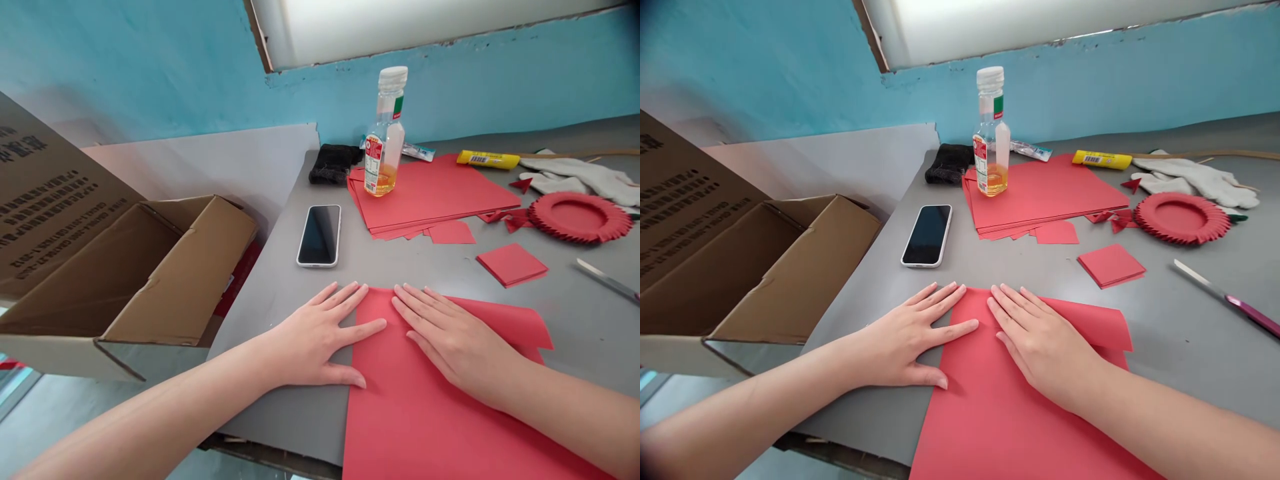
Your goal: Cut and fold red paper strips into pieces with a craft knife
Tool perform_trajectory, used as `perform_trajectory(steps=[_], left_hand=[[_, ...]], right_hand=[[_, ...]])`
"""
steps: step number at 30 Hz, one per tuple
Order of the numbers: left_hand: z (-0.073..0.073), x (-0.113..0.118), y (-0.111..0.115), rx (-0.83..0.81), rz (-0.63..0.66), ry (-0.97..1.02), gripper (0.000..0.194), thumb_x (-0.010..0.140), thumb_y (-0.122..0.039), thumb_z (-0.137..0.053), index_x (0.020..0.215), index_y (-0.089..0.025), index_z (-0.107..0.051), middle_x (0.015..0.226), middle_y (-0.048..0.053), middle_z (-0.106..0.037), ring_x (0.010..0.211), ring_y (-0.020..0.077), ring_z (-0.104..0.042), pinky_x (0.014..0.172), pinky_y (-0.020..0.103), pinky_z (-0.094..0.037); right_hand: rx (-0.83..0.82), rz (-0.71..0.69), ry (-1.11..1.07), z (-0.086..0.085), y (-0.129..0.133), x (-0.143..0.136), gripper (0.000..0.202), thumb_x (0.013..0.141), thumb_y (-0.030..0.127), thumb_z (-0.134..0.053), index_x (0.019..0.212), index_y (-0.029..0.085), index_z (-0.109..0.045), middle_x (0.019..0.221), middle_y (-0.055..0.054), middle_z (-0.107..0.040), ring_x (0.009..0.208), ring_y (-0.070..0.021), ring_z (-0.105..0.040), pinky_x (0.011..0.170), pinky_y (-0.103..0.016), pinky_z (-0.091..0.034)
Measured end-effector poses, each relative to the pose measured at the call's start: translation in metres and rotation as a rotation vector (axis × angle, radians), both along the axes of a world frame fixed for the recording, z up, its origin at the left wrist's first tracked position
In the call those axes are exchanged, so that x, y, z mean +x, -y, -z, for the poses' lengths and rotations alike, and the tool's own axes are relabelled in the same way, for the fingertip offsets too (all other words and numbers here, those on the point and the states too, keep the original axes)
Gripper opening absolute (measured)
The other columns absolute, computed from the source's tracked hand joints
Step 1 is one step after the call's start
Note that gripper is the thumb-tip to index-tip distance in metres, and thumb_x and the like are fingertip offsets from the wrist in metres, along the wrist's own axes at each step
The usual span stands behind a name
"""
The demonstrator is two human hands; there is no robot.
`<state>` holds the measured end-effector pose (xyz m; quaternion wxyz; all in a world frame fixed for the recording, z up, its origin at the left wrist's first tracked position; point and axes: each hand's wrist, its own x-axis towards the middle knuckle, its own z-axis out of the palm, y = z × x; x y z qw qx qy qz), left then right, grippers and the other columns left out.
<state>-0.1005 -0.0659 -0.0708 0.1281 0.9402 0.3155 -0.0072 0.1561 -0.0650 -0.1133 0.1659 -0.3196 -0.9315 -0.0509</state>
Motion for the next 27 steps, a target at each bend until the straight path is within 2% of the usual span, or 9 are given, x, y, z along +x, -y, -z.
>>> perform_trajectory(steps=[5,15,23,27], left_hand=[[0.0013,0.0017,0.0019,0.005,-0.013,0.002,0.072,0.079,-0.066,-0.043,0.139,-0.029,-0.030,0.149,0.013,-0.013,0.136,0.0316,-0.014,0.108,0.049,-0.015],[0.0010,0.0012,0.0019,-0.010,-0.033,0.036,0.070,0.078,-0.064,-0.047,0.138,-0.030,-0.034,0.149,0.011,-0.015,0.135,0.0324,-0.017,0.108,0.050,-0.017],[0.0016,0.0015,0.0022,-0.006,-0.040,0.019,0.070,0.079,-0.065,-0.045,0.138,-0.031,-0.031,0.150,0.013,-0.013,0.137,0.0303,-0.014,0.108,0.048,-0.015],[0.0011,0.0016,0.0019,-0.008,-0.041,0.018,0.070,0.079,-0.065,-0.045,0.138,-0.032,-0.031,0.150,0.012,-0.014,0.136,0.0303,-0.014,0.108,0.049,-0.015]], right_hand=[[0.029,-0.015,0.005,-0.0006,-0.0002,0.0001,0.042,0.089,0.016,-0.037,0.129,0.006,-0.044,0.135,-0.013,-0.044,0.128,-0.0238,-0.035,0.102,-0.041,-0.039],[0.011,-0.015,-0.035,-0.0005,0.0000,-0.0012,0.047,0.089,0.015,-0.036,0.137,0.011,-0.035,0.134,-0.011,-0.045,0.128,-0.0224,-0.036,0.102,-0.041,-0.040],[0.053,-0.013,0.015,0.0006,0.0008,-0.0010,0.042,0.089,0.015,-0.037,0.129,0.004,-0.045,0.135,-0.013,-0.044,0.127,-0.0240,-0.036,0.103,-0.040,-0.038],[0.063,-0.012,0.022,-0.0002,0.0007,-0.0010,0.040,0.089,0.014,-0.036,0.127,0.005,-0.047,0.134,-0.012,-0.045,0.126,-0.0244,-0.038,0.101,-0.040,-0.040]])
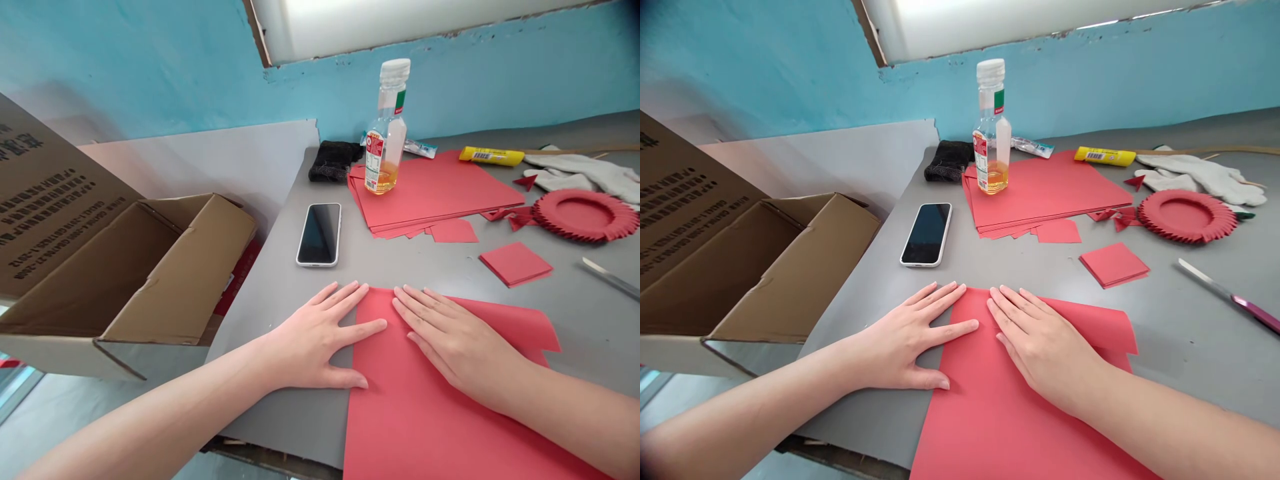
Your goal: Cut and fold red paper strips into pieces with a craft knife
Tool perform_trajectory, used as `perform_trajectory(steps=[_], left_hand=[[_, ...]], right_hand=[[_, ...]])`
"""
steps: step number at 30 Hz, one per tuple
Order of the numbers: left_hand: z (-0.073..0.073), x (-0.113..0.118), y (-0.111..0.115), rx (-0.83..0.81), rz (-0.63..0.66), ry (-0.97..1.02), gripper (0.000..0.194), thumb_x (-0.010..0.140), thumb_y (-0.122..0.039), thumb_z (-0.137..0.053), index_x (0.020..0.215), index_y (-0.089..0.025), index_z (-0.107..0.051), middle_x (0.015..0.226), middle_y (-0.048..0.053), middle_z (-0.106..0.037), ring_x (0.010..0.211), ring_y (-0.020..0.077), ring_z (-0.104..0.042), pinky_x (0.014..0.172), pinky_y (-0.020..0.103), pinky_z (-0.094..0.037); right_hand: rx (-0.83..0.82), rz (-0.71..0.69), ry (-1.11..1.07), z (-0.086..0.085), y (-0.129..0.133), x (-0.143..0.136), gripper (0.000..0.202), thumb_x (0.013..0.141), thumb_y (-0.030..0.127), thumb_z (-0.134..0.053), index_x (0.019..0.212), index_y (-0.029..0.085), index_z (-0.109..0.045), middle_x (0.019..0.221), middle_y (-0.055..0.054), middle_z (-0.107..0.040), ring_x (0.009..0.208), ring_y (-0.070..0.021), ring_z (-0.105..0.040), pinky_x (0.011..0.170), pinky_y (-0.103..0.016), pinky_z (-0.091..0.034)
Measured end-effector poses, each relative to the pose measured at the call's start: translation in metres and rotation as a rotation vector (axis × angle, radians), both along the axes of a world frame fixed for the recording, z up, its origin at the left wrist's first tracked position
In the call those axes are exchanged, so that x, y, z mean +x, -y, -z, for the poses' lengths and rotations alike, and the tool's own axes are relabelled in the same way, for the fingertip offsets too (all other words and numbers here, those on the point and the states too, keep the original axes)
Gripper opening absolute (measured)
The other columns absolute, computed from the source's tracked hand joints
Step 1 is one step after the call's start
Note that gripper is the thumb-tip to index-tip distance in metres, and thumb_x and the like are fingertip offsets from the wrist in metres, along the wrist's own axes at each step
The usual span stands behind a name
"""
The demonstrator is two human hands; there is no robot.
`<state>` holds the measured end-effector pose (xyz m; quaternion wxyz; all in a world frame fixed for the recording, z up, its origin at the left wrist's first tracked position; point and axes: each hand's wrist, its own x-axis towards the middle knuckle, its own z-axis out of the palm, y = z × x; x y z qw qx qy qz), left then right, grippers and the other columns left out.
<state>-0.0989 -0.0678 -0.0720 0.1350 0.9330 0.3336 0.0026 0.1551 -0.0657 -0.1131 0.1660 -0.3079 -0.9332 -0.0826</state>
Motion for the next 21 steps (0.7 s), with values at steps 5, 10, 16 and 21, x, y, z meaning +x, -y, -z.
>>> perform_trajectory(steps=[5,10,16,21], left_hand=[[0.001,-0.001,0.000,0.009,0.004,0.013,0.070,0.078,-0.066,-0.046,0.138,-0.031,-0.033,0.149,0.012,-0.015,0.136,0.0314,-0.016,0.108,0.049,-0.016],[0.000,0.000,-0.001,0.034,0.015,0.025,0.072,0.076,-0.066,-0.048,0.136,-0.030,-0.036,0.149,0.013,-0.016,0.135,0.0343,-0.017,0.107,0.051,-0.016],[0.001,0.023,-0.006,0.077,0.081,0.045,0.083,0.069,-0.075,-0.045,0.133,-0.022,-0.041,0.146,0.018,-0.022,0.136,0.0369,-0.011,0.106,0.057,-0.006],[0.004,0.035,-0.009,0.082,0.071,0.028,0.083,0.067,-0.077,-0.044,0.127,-0.020,-0.046,0.144,0.019,-0.027,0.136,0.0369,-0.011,0.107,0.056,-0.006]], right_hand=[[0.005,0.000,-0.003,-0.001,0.000,-0.001,0.040,0.089,0.015,-0.037,0.126,0.005,-0.048,0.133,-0.013,-0.046,0.125,-0.0249,-0.039,0.101,-0.041,-0.039],[-0.001,0.000,-0.019,0.001,0.000,-0.001,0.040,0.089,0.014,-0.039,0.127,0.004,-0.047,0.133,-0.013,-0.046,0.126,-0.0249,-0.038,0.102,-0.040,-0.038],[0.023,-0.021,-0.004,0.000,-0.001,-0.001,0.040,0.088,0.011,-0.040,0.126,0.002,-0.046,0.132,-0.013,-0.048,0.125,-0.0258,-0.039,0.100,-0.041,-0.040],[0.015,-0.026,-0.008,-0.002,-0.001,-0.001,0.041,0.087,0.010,-0.039,0.126,0.001,-0.045,0.132,-0.013,-0.047,0.125,-0.0259,-0.040,0.099,-0.042,-0.042]])
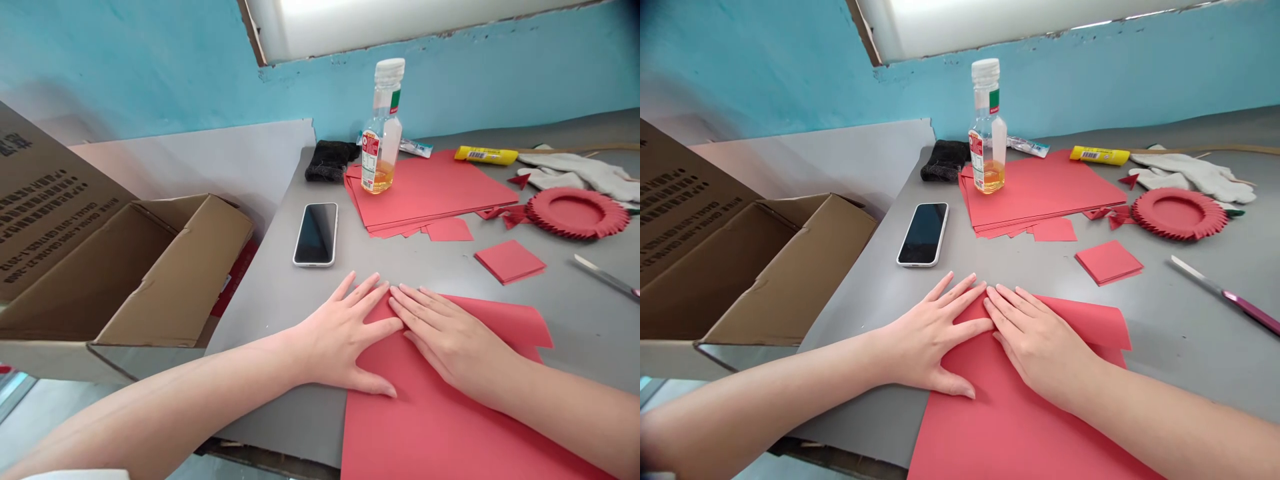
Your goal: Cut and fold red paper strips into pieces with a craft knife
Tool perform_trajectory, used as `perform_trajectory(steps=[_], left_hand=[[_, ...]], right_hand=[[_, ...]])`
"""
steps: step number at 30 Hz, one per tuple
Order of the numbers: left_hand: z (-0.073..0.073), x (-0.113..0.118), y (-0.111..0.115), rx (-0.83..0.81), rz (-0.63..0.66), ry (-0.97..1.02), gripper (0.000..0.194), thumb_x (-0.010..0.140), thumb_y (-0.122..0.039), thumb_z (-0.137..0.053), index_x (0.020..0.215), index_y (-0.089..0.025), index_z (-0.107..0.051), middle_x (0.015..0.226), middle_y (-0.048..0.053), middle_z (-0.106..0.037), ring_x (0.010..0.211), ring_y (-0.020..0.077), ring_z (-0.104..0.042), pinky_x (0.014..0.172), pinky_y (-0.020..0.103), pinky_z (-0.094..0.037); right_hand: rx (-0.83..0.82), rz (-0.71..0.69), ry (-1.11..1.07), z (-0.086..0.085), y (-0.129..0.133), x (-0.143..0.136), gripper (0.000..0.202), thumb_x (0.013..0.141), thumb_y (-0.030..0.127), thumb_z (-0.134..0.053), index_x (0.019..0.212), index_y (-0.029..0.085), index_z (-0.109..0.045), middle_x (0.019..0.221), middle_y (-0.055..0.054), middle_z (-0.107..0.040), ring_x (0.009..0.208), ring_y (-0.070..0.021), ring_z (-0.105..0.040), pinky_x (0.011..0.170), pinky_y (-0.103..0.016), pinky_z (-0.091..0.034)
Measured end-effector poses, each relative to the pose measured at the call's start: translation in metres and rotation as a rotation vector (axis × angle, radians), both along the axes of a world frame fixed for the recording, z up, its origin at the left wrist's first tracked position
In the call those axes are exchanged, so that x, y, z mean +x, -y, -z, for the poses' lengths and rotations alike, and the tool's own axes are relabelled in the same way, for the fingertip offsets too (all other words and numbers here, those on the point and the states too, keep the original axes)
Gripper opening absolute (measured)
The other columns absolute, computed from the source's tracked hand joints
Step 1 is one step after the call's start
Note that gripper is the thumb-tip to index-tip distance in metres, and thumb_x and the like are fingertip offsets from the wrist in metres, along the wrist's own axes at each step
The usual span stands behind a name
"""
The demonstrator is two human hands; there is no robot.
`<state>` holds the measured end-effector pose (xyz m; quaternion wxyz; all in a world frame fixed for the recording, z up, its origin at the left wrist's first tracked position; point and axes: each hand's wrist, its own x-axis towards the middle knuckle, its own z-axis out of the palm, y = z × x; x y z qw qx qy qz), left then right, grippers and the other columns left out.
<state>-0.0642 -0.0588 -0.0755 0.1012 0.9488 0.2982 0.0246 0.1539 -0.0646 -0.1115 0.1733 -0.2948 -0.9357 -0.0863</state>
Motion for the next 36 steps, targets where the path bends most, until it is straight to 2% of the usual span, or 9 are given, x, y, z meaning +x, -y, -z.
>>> perform_trajectory(steps=[5,9,11,15,19,22,27,36], left_hand=[[0.000,-0.009,0.002,0.041,-0.004,-0.020,0.083,0.069,-0.076,-0.043,0.134,-0.025,-0.040,0.145,0.016,-0.026,0.135,0.0397,-0.010,0.105,0.060,-0.005],[-0.004,-0.032,0.004,0.066,-0.058,-0.071,0.084,0.066,-0.077,-0.046,0.137,-0.032,-0.035,0.147,0.011,-0.024,0.134,0.0416,-0.008,0.104,0.063,-0.004],[-0.007,-0.045,0.006,0.067,-0.110,-0.112,0.084,0.067,-0.078,-0.044,0.136,-0.030,-0.036,0.146,0.010,-0.026,0.135,0.0401,-0.008,0.105,0.061,-0.005],[-0.014,-0.058,0.009,0.053,-0.210,-0.144,0.090,0.071,-0.078,-0.035,0.138,-0.017,-0.033,0.146,0.012,-0.027,0.137,0.0325,-0.010,0.110,0.051,-0.007],[-0.013,-0.042,0.010,0.010,-0.187,-0.119,0.099,0.074,-0.077,-0.030,0.142,-0.007,-0.017,0.148,0.015,-0.017,0.138,0.0268,-0.010,0.112,0.043,-0.008],[-0.005,-0.024,0.010,-0.030,-0.123,-0.094,0.098,0.077,-0.075,-0.028,0.142,-0.005,-0.014,0.148,0.014,-0.012,0.138,0.0243,-0.007,0.112,0.040,-0.007],[0.007,-0.013,0.011,-0.049,-0.096,-0.067,0.094,0.079,-0.072,-0.028,0.143,-0.005,-0.012,0.149,0.013,-0.010,0.138,0.0231,-0.005,0.112,0.039,-0.004],[0.007,-0.014,0.011,-0.061,-0.106,-0.047,0.090,0.078,-0.072,-0.033,0.143,-0.013,-0.017,0.149,0.013,-0.013,0.137,0.0264,-0.011,0.112,0.044,-0.007]], right_hand=[[-0.007,0.004,-0.005,0.001,0.000,0.000,0.040,0.087,0.011,-0.041,0.125,0.001,-0.047,0.131,-0.014,-0.049,0.124,-0.0271,-0.040,0.099,-0.042,-0.041],[-0.009,0.016,-0.017,0.001,0.000,0.000,0.040,0.088,0.014,-0.042,0.126,0.003,-0.048,0.131,-0.014,-0.048,0.124,-0.0264,-0.040,0.101,-0.041,-0.039],[-0.010,0.014,-0.017,0.001,0.000,-0.001,0.039,0.088,0.014,-0.041,0.125,0.003,-0.049,0.131,-0.013,-0.049,0.124,-0.0261,-0.040,0.101,-0.041,-0.039],[-0.013,0.020,-0.018,0.002,0.001,-0.001,0.039,0.088,0.014,-0.039,0.125,0.004,-0.050,0.131,-0.012,-0.049,0.124,-0.0257,-0.040,0.101,-0.040,-0.038],[-0.018,0.026,-0.016,0.004,0.000,0.000,0.040,0.088,0.014,-0.039,0.125,0.005,-0.049,0.132,-0.013,-0.048,0.124,-0.0255,-0.040,0.101,-0.040,-0.037],[-0.025,0.030,-0.008,0.004,0.000,0.000,0.040,0.089,0.015,-0.038,0.126,0.005,-0.048,0.132,-0.013,-0.047,0.124,-0.0254,-0.040,0.101,-0.041,-0.037],[-0.033,0.038,0.013,0.003,0.001,0.000,0.041,0.089,0.016,-0.038,0.128,0.004,-0.046,0.134,-0.013,-0.046,0.126,-0.0254,-0.038,0.102,-0.041,-0.036],[-0.074,0.019,0.000,0.001,-0.001,0.001,0.042,0.090,0.015,-0.036,0.130,0.005,-0.043,0.135,-0.013,-0.043,0.128,-0.0231,-0.035,0.103,-0.040,-0.037]])
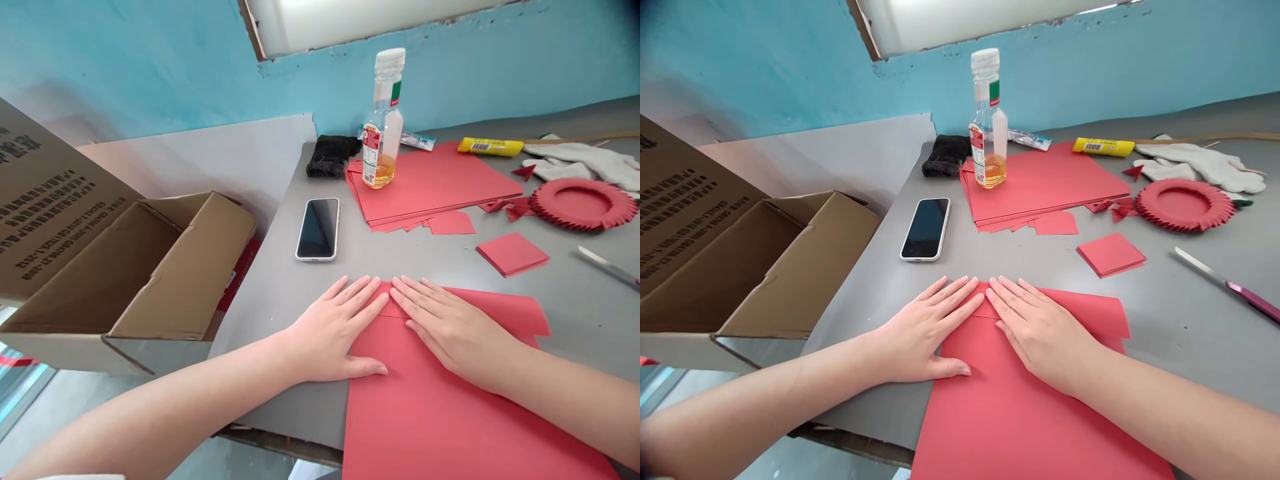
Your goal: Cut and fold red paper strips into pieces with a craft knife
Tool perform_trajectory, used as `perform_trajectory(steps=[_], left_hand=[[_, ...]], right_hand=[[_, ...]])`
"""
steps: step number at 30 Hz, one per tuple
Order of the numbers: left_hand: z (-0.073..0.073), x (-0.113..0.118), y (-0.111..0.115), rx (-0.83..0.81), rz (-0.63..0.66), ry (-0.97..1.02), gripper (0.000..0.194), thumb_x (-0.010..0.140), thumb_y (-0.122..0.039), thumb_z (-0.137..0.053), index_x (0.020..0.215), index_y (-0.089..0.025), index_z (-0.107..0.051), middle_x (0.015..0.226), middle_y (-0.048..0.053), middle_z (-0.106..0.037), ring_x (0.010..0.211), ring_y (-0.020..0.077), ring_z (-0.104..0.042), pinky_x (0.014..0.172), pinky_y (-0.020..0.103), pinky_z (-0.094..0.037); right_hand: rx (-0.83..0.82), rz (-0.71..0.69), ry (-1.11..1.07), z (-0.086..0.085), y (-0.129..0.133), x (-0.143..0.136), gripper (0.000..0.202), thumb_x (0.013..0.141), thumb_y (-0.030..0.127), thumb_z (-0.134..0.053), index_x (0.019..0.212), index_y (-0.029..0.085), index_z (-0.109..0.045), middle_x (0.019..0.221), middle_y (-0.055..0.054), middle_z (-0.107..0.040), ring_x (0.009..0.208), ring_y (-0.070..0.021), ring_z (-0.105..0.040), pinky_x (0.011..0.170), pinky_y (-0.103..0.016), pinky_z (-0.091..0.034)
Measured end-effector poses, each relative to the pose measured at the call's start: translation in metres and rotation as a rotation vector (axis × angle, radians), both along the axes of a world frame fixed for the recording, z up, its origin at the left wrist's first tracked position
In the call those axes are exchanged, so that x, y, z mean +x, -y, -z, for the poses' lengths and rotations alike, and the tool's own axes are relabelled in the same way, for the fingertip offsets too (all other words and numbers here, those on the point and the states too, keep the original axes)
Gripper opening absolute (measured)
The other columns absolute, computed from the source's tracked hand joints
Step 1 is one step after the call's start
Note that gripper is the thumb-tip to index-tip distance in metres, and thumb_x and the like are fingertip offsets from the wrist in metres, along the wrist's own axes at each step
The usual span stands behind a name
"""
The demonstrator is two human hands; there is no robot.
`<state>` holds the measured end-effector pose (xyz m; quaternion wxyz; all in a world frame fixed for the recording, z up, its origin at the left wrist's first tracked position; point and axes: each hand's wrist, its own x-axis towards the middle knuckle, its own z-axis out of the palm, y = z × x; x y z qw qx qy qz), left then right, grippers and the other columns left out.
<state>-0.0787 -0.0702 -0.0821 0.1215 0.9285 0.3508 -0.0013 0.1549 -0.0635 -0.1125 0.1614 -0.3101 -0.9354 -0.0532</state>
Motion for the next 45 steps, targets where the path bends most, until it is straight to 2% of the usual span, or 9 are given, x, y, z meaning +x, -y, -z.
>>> perform_trajectory(steps=[6,13,19,23,28,32,36,41,45], left_hand=[[-0.003,0.000,-0.002,0.020,0.001,-0.018,0.091,0.076,-0.073,-0.037,0.143,-0.013,-0.020,0.148,0.013,-0.014,0.137,0.0275,-0.015,0.111,0.045,-0.013],[-0.001,-0.003,-0.003,0.047,0.018,-0.054,0.088,0.078,-0.070,-0.037,0.143,-0.014,-0.017,0.148,0.012,-0.014,0.136,0.0277,-0.017,0.110,0.045,-0.014],[-0.001,-0.003,-0.006,0.135,0.042,-0.068,0.084,0.080,-0.068,-0.036,0.143,-0.014,-0.021,0.147,0.013,-0.020,0.134,0.0281,-0.023,0.110,0.045,-0.016],[-0.005,0.032,-0.012,0.155,-0.043,-0.066,0.083,0.079,-0.071,-0.032,0.131,-0.007,-0.042,0.139,0.020,-0.035,0.130,0.0334,-0.031,0.107,0.050,-0.020],[0.004,0.074,-0.019,0.057,0.133,-0.002,0.086,0.082,-0.070,-0.026,0.142,-0.009,-0.020,0.148,0.015,-0.015,0.136,0.0300,-0.014,0.109,0.048,-0.016],[0.009,0.074,-0.020,0.050,0.138,0.021,0.081,0.084,-0.066,-0.027,0.144,-0.012,-0.014,0.149,0.013,-0.012,0.137,0.0297,-0.010,0.110,0.048,-0.013],[0.006,0.072,-0.020,0.047,0.193,0.025,0.075,0.085,-0.064,-0.028,0.144,-0.021,-0.013,0.150,0.009,-0.011,0.137,0.0307,-0.009,0.109,0.050,-0.013],[0.005,0.074,-0.020,0.036,0.184,0.014,0.075,0.086,-0.064,-0.028,0.144,-0.019,-0.013,0.149,0.011,-0.010,0.137,0.0295,-0.008,0.109,0.050,-0.013],[0.006,0.073,-0.020,0.049,0.206,0.044,0.077,0.086,-0.063,-0.027,0.144,-0.014,-0.010,0.150,0.011,-0.009,0.138,0.0262,-0.006,0.111,0.046,-0.010]], right_hand=[[-0.045,0.004,0.020,-0.002,-0.002,0.019,0.043,0.089,0.014,-0.037,0.131,0.007,-0.041,0.135,-0.013,-0.043,0.128,-0.0216,-0.035,0.104,-0.043,-0.035],[-0.136,0.083,0.022,-0.005,0.002,0.081,0.053,0.089,0.013,-0.037,0.140,0.019,-0.026,0.137,-0.006,-0.041,0.127,-0.0177,-0.037,0.104,-0.041,-0.036],[-0.366,0.101,-0.022,-0.008,0.000,0.123,0.054,0.088,0.002,-0.027,0.134,0.027,-0.038,0.137,0.002,-0.042,0.128,-0.0132,-0.032,0.108,-0.038,-0.032],[-0.402,0.067,-0.109,-0.009,-0.002,0.122,0.054,0.088,0.001,-0.026,0.134,0.026,-0.037,0.135,0.000,-0.044,0.127,-0.0133,-0.034,0.109,-0.042,-0.028],[-0.427,0.074,-0.148,-0.008,-0.003,0.120,0.046,0.090,0.007,-0.029,0.132,0.022,-0.041,0.134,-0.003,-0.046,0.127,-0.0142,-0.036,0.108,-0.042,-0.032],[-0.407,0.112,-0.181,-0.008,0.000,0.121,0.041,0.091,0.013,-0.035,0.130,0.023,-0.044,0.135,-0.004,-0.044,0.128,-0.0168,-0.034,0.106,-0.043,-0.033],[-0.295,0.040,-0.102,-0.009,0.005,0.117,0.046,0.089,0.016,-0.042,0.135,0.019,-0.037,0.136,-0.007,-0.043,0.130,-0.0192,-0.031,0.107,-0.045,-0.030],[-0.188,0.013,0.076,-0.017,0.014,0.107,0.048,0.090,0.025,-0.044,0.136,0.015,-0.035,0.140,-0.009,-0.038,0.132,-0.0202,-0.026,0.108,-0.046,-0.026],[-0.194,-0.022,0.126,-0.019,0.022,0.095,0.062,0.087,0.039,-0.047,0.139,0.010,-0.028,0.143,-0.012,-0.030,0.134,-0.0220,-0.020,0.108,-0.044,-0.027]])
